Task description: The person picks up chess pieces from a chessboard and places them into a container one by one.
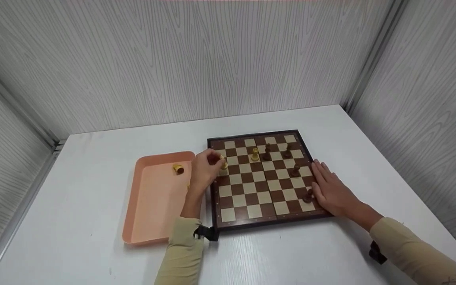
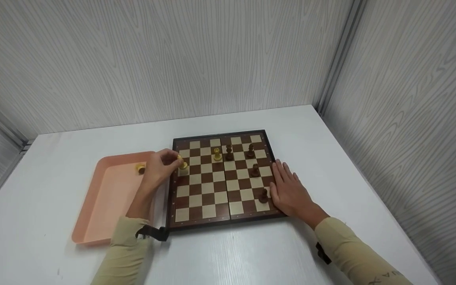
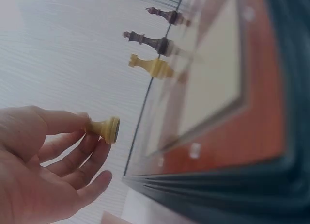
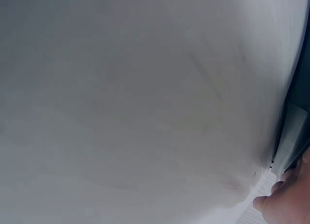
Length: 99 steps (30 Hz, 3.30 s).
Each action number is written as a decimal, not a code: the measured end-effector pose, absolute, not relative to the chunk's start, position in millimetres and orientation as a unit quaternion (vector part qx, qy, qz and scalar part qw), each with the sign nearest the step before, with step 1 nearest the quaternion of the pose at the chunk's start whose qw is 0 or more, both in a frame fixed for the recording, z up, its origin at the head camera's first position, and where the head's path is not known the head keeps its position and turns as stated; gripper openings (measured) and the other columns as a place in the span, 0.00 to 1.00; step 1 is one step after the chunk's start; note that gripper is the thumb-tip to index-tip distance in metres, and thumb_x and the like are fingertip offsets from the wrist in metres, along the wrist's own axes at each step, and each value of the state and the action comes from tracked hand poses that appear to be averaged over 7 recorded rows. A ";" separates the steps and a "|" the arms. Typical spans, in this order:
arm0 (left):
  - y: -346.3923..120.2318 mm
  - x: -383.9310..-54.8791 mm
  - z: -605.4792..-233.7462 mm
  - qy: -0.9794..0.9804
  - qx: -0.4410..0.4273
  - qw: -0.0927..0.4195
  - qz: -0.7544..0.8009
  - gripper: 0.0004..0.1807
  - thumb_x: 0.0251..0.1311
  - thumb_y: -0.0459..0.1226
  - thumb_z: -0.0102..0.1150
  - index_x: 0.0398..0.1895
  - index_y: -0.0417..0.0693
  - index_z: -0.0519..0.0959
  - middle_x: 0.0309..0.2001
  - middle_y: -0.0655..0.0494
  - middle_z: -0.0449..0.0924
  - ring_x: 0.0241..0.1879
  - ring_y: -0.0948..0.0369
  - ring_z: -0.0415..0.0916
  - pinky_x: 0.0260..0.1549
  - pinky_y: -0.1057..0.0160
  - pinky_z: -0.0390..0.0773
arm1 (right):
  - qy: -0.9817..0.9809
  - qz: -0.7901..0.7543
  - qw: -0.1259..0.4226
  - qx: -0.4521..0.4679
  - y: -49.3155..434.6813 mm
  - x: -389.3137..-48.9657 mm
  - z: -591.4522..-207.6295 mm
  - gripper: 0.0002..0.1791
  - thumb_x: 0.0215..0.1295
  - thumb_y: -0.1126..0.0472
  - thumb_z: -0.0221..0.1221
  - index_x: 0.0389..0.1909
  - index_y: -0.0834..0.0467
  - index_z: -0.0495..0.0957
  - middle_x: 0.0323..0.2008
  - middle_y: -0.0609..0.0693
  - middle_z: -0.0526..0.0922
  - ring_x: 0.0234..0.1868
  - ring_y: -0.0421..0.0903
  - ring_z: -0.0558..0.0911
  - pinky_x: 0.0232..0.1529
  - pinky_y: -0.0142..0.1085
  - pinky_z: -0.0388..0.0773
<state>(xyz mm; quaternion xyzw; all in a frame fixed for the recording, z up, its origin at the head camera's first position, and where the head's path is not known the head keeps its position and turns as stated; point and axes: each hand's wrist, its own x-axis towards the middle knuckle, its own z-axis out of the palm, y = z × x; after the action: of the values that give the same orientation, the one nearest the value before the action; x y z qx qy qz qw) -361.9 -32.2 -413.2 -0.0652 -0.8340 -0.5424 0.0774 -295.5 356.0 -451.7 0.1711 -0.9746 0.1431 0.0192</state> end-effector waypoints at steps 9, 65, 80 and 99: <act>-39.6 -355.4 -408.0 -0.819 -0.097 0.070 -0.561 0.05 0.64 0.29 0.66 0.40 0.37 0.83 0.40 0.46 0.84 0.41 0.54 0.80 0.42 0.58 0.79 | -0.977 0.139 0.010 0.159 355.5 -296.0 -452.3 0.34 0.83 0.54 0.39 0.80 0.67 0.45 0.81 0.64 0.45 0.80 0.64 0.47 0.72 0.65 0.53; -137.2 -337.3 -388.8 -0.803 -0.058 0.073 -0.588 0.09 0.69 0.29 0.61 0.47 0.31 0.81 0.44 0.37 0.82 0.44 0.46 0.82 0.39 0.70 0.79 | -0.977 0.141 0.012 0.160 355.3 -295.7 -452.1 0.35 0.83 0.53 0.39 0.81 0.67 0.45 0.81 0.64 0.46 0.80 0.64 0.48 0.72 0.65 0.53; -162.3 -337.5 -393.1 -0.833 0.007 0.087 -0.547 0.09 0.69 0.30 0.61 0.48 0.32 0.82 0.47 0.38 0.82 0.50 0.47 0.81 0.50 0.57 0.79 | -0.976 0.145 0.011 0.163 354.4 -295.5 -450.8 0.35 0.83 0.53 0.39 0.80 0.68 0.45 0.81 0.64 0.46 0.80 0.65 0.47 0.72 0.64 0.53; -149.2 -339.3 -393.5 -0.822 -0.045 0.122 -0.554 0.09 0.66 0.26 0.63 0.47 0.29 0.83 0.45 0.36 0.83 0.48 0.45 0.82 0.49 0.54 0.82 | -0.975 0.145 0.015 0.165 355.5 -295.5 -451.4 0.34 0.83 0.54 0.39 0.80 0.68 0.46 0.81 0.65 0.46 0.79 0.65 0.48 0.71 0.66 0.54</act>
<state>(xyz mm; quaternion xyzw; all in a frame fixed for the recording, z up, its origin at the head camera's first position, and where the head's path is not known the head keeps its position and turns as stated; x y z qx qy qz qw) -339.3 -149.2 -393.5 -0.0453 -0.8224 -0.5537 0.1223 -295.5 355.5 -451.4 0.1652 -0.9754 0.1453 0.0154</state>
